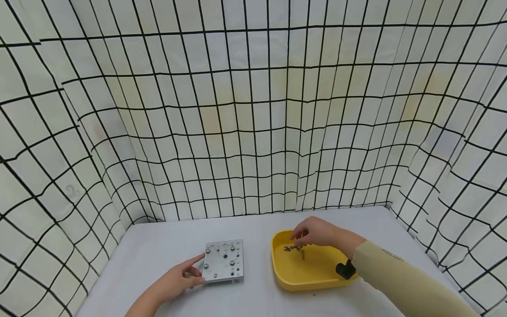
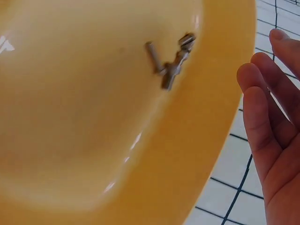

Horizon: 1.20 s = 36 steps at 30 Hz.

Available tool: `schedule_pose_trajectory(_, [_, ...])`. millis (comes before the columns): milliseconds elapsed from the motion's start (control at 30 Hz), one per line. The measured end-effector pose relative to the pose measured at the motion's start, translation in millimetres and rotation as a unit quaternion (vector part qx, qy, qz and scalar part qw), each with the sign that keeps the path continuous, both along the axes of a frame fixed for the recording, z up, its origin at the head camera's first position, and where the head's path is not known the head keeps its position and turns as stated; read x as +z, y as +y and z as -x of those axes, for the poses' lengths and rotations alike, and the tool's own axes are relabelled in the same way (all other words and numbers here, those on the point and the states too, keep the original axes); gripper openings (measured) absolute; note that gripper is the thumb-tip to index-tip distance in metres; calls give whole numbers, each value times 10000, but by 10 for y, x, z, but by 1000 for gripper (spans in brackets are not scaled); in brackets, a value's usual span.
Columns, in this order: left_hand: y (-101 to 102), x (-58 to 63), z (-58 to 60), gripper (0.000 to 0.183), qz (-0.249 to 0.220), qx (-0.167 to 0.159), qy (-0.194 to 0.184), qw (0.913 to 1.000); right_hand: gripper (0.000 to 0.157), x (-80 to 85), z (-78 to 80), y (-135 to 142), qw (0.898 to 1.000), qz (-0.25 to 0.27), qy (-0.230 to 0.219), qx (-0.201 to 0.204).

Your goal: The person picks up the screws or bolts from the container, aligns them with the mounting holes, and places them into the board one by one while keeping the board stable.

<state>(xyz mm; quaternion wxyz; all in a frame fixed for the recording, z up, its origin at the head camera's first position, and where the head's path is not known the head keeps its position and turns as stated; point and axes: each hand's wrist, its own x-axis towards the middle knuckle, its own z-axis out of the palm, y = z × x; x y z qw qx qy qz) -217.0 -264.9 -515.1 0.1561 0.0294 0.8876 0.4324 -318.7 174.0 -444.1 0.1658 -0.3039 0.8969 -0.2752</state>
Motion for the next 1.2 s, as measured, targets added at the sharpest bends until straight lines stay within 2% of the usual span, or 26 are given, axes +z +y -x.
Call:
schedule_pose_trajectory(167, [-7,9,-15,88,25,34,34,10000,13,-66,13,161,9999,-135,48,-31])
schedule_pose_trajectory(300, [3,39,-25,86,28,72,9,10000,10,-117,26,187,9980,-597,200,108])
schedule_pose_trajectory(433, [16,59,-25,85,18,91,14,10000,8,-179,44,175,9915,-1145,484,373])
schedule_pose_trajectory(533, [24,53,-18,84,-6,47,45,10000,7,-226,57,164,9873,-1362,629,529])
schedule_pose_trajectory(733, [19,32,-7,84,-123,-21,18,9999,9,-310,90,156,9822,-1554,815,678])
schedule_pose_trajectory(967, [19,51,-21,84,-151,-27,20,9999,10,-333,121,131,9798,-1655,859,720])
schedule_pose_trajectory(1200, [17,77,-44,84,-135,-7,5,9999,10,-371,136,125,9825,-1636,638,628])
